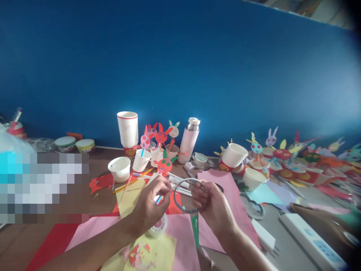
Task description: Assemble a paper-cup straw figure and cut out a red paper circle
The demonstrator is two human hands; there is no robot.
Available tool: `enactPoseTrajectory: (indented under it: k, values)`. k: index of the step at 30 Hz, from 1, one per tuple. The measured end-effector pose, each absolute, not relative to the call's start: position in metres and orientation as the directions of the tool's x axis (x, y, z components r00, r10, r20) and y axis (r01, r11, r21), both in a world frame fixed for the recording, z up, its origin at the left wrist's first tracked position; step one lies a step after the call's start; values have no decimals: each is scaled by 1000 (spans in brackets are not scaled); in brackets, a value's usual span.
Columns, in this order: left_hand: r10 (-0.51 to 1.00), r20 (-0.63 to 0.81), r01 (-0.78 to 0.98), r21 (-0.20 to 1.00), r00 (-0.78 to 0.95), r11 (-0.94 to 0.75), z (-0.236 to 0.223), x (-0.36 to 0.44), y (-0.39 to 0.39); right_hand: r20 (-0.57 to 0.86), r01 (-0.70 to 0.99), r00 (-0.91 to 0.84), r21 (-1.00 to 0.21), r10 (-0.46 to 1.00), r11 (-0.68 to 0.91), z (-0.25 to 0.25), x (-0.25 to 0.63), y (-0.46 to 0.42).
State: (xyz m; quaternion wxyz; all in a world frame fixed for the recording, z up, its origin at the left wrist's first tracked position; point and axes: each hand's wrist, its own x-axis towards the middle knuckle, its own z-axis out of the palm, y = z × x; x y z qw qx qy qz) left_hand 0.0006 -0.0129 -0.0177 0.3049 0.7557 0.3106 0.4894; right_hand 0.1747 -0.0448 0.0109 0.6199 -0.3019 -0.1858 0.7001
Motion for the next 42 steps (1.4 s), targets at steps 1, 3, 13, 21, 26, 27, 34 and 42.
enactPoseTrajectory:
  k: [1,3,13,21,26,27,34,42]
  values:
    - [769,549,172,766,327,-620,-17,1,-14,-193,-757,-42,-634,980,-157,11,174,-45]
    - [774,543,177,769,327,-614,-16,3,-15,-187,-754,-31,-640,982,-146,10,173,-45]
    - [728,577,234,701,370,-674,-22,3,-14,-195,-757,-34,-636,980,-153,6,170,-44]
    - [656,633,248,615,411,-748,-28,2,-15,-208,-782,-42,-602,977,-162,4,170,-44]
    - [625,654,228,592,426,-773,-31,1,-13,-211,-785,-42,-597,977,-163,4,171,-45]
    - [618,658,223,586,430,-779,-31,1,-13,-210,-784,-41,-599,977,-161,4,171,-45]
    - [590,683,210,560,431,-802,-33,0,-13,-202,-783,-18,-606,979,-139,6,170,-46]
    - [621,673,210,592,401,-778,-34,4,-17,-179,-775,7,-623,984,-107,5,168,-46]
